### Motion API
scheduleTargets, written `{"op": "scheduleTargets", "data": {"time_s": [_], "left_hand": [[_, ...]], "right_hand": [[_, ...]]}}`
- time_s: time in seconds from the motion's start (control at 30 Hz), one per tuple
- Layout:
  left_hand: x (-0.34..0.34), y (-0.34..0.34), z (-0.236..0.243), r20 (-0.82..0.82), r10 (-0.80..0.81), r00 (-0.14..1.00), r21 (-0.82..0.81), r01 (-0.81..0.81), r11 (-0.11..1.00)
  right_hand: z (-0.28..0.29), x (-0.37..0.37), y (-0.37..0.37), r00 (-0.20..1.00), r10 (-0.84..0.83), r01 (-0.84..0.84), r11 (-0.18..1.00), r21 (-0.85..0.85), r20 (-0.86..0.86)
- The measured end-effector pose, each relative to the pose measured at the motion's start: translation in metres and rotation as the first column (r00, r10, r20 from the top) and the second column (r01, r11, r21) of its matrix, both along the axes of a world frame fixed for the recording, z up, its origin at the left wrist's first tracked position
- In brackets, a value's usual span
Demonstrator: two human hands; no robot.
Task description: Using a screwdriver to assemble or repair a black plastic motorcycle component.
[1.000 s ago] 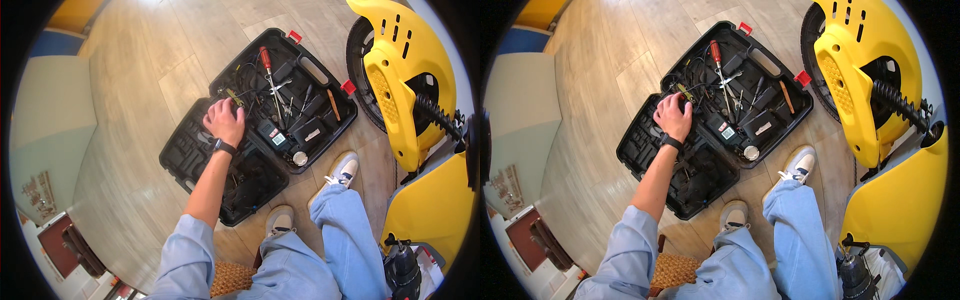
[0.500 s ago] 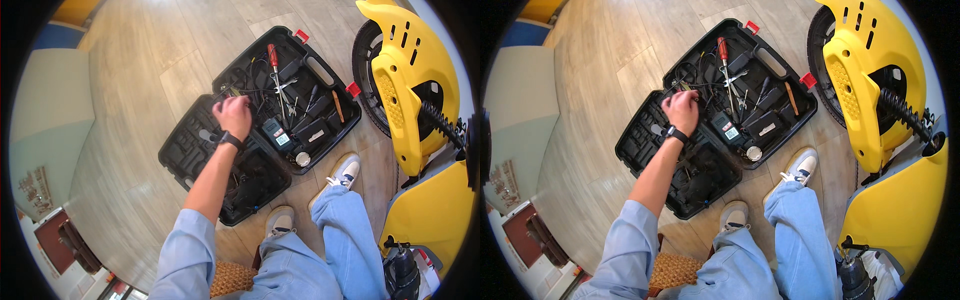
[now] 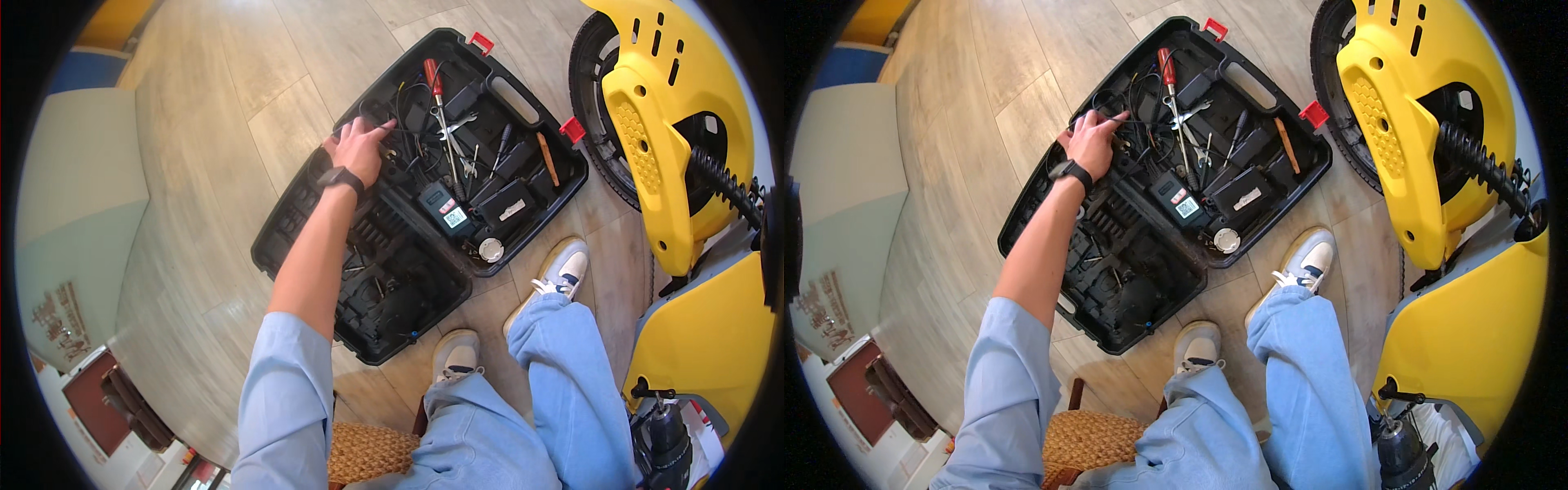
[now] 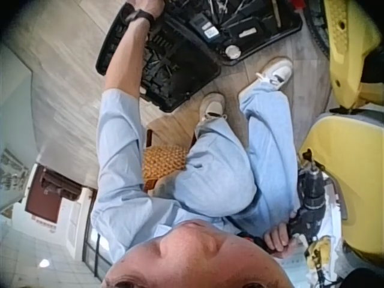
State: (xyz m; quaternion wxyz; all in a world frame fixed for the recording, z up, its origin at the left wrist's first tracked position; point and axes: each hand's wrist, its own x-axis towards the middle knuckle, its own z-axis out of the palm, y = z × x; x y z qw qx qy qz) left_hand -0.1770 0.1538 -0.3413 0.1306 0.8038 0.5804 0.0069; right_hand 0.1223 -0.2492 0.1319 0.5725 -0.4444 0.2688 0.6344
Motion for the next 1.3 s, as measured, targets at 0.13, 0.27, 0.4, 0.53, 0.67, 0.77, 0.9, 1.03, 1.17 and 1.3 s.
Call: {"op": "scheduleTargets", "data": {"time_s": [0.13,0.27,0.4,0.53,0.67,0.77,0.9,1.03,1.17,1.3], "left_hand": [[-0.001,0.015,0.014,-0.213,-0.124,0.969,-0.049,0.116,0.992],[-0.002,0.02,0.02,-0.224,-0.183,0.957,-0.095,0.165,0.982],[-0.003,0.022,0.018,-0.223,-0.146,0.964,-0.055,0.137,0.989],[0.008,0.022,0.012,-0.093,0.086,0.992,-0.077,-0.094,0.993],[0.038,0.024,0.014,-0.168,0.233,0.958,-0.094,-0.251,0.963],[0.057,0.027,0.014,-0.232,0.461,0.857,-0.058,-0.485,0.873],[0.064,0.035,0.009,-0.153,0.649,0.745,-0.167,-0.667,0.726],[0.07,0.036,0.008,-0.178,0.66,0.73,-0.214,-0.684,0.698],[0.07,0.03,0.005,-0.176,0.559,0.81,-0.118,-0.581,0.805],[0.07,0.004,-0.002,-0.111,0.277,0.954,0.074,-0.27,0.96]], "right_hand": [[0.001,0.004,0.0,0.999,0.036,-0.036,0.999,0.007,-0.011],[-0.001,0.002,0.002,1.0,0.018,-0.018,1.0,-0.012,-0.008],[0.0,0.003,0.001,0.999,0.025,-0.026,0.999,-0.019,-0.032],[-0.003,0.006,0.001,0.998,0.039,-0.039,0.999,0.003,-0.053],[0.001,0.002,0.0,1.0,0.019,-0.019,1.0,-0.024,0.014],[0.002,0.003,0.001,0.999,0.019,-0.017,0.999,-0.047,0.028],[0.001,0.001,0.003,1.0,0.029,-0.029,0.999,-0.025,0.008],[-0.003,0.002,0.003,0.999,0.036,-0.036,0.999,0.018,0.001],[0.003,0.001,-0.002,1.0,0.006,-0.006,1.0,-0.014,0.013],[0.003,0.001,-0.003,1.0,0.014,-0.014,1.0,-0.021,0.011]]}}
